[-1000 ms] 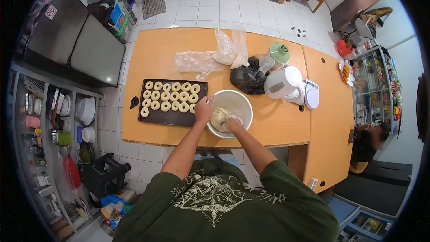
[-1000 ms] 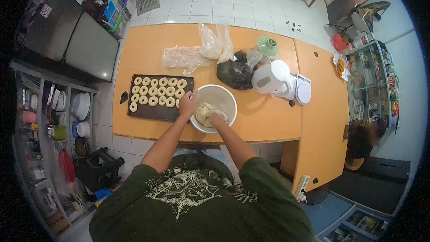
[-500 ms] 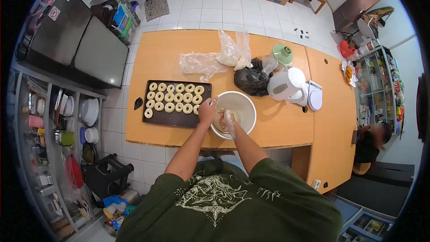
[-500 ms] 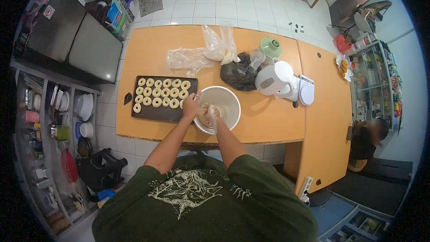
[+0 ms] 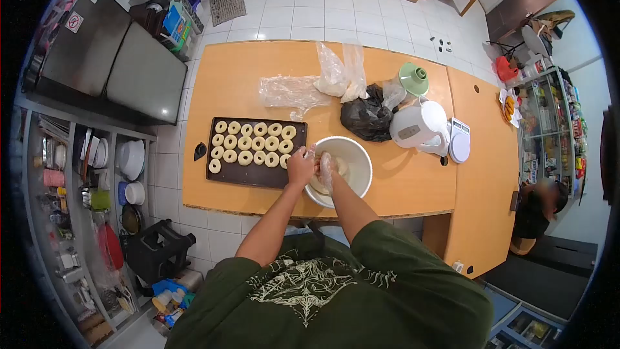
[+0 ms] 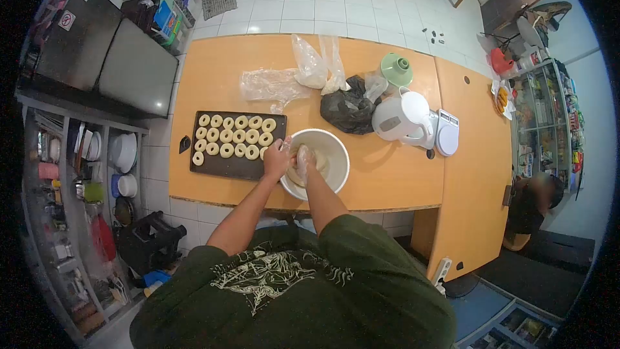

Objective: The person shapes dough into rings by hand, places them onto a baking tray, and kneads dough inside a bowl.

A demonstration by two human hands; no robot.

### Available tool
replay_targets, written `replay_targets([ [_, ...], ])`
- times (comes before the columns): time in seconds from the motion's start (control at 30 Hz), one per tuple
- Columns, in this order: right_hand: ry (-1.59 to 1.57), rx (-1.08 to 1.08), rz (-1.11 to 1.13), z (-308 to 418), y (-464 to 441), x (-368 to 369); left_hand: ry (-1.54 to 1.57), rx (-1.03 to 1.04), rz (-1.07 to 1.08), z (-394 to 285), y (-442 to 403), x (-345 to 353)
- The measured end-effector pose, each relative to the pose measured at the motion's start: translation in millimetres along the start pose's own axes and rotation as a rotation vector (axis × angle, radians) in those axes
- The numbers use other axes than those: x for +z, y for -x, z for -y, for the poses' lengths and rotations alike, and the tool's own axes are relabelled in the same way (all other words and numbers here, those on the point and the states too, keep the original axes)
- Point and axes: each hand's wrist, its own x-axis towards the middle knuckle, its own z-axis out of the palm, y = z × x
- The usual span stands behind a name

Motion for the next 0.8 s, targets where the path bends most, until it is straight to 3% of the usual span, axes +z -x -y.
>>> replay_targets([
  [0.13, -0.084, -0.012, 0.029, 2.2, 12.6, 2.1, 0.15, -0.091, 0.049, -12.7, 8.0, -8.2],
  [0.23, 0.168, -0.029, -0.003, 4.1, 28.9, 0.0, -0.003, 0.006, 0.011, 4.8, -1.9, 2.9],
  [0.3, 0.742, -0.704, 0.046, -26.0, -7.9, -23.0, -0.008, 0.003, 0.0, 7.6, -1.0, 3.6],
  [0.33, 0.744, -0.7, 0.048, -16.3, 12.0, -27.9, -0.008, -0.002, 0.0, 9.5, 0.9, 4.9],
  [0.4, 0.915, -1.241, -0.286, 15.4, 49.7, -40.2, 0.009, -0.01, -0.005, 10.8, -3.0, 6.0],
  [0.43, 0.918, -1.238, -0.283, 26.1, 58.9, -46.3, 0.01, -0.016, -0.005, 12.8, -3.6, 6.1],
  [0.5, 1.297, -0.7, -0.315, 45.1, 66.3, -55.5, 0.01, -0.027, 0.039, 16.4, -4.5, 8.3],
  [0.53, 1.295, -0.703, -0.317, 44.6, 56.5, -58.7, -0.01, -0.01, 0.01, 15.6, -4.9, 8.9],
  [0.6, 1.29, -0.448, -0.152, 43.7, 47.2, -57.6, -0.005, -0.03, 0.023, 13.6, -3.5, 6.9],
  [0.7, 1.44, -0.494, -0.138, 38.9, 61.1, -60.0, 0.021, -0.033, 0.026, 13.1, -5.5, 6.4],
  [0.8, 1.391, -0.454, -0.094, 14.0, 74.2, -65.4, 0.022, -0.029, 0.034, 11.1, -4.2, 4.7],
])
